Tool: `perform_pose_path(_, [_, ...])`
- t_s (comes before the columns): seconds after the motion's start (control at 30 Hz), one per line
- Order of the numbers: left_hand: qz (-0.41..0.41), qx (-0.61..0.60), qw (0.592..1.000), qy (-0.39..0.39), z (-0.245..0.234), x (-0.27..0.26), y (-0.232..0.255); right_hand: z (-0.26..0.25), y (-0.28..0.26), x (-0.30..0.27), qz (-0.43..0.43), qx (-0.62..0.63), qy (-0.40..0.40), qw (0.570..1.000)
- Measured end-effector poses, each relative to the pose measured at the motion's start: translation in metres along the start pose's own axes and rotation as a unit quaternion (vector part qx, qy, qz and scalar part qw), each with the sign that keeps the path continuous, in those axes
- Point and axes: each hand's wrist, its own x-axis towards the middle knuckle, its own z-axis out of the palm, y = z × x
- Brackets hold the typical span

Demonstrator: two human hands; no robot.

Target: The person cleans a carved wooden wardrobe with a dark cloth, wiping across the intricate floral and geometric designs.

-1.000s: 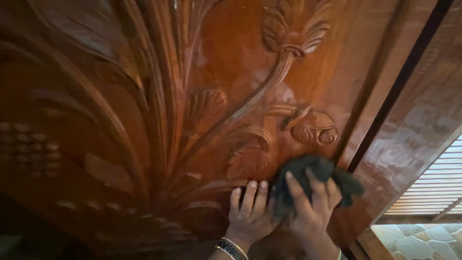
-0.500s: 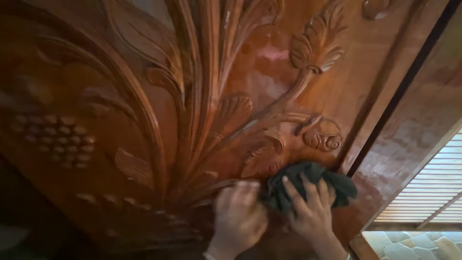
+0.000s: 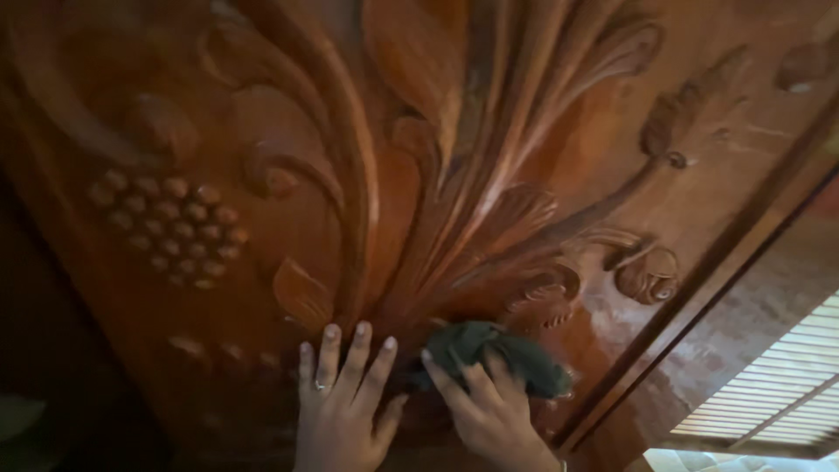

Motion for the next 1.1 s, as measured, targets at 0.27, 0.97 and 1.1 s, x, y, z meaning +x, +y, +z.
perform_pose_path(0.27, [0.023,-0.056,0.998,0.0,-0.005,-0.003,-0.006,-0.044,0.035,0.072,0.083,-0.091,0.187,0.975])
perform_pose_path(0.97, [0.024,-0.109,0.992,-0.062,-0.006,-0.007,-0.018,-0.035,0.011,0.094,0.155,-0.044,0.275,0.948])
perform_pose_path(1.1, [0.038,-0.108,0.993,-0.029,-0.003,-0.012,-0.02,0.005,-0.016,0.075,0.083,-0.038,0.253,0.963])
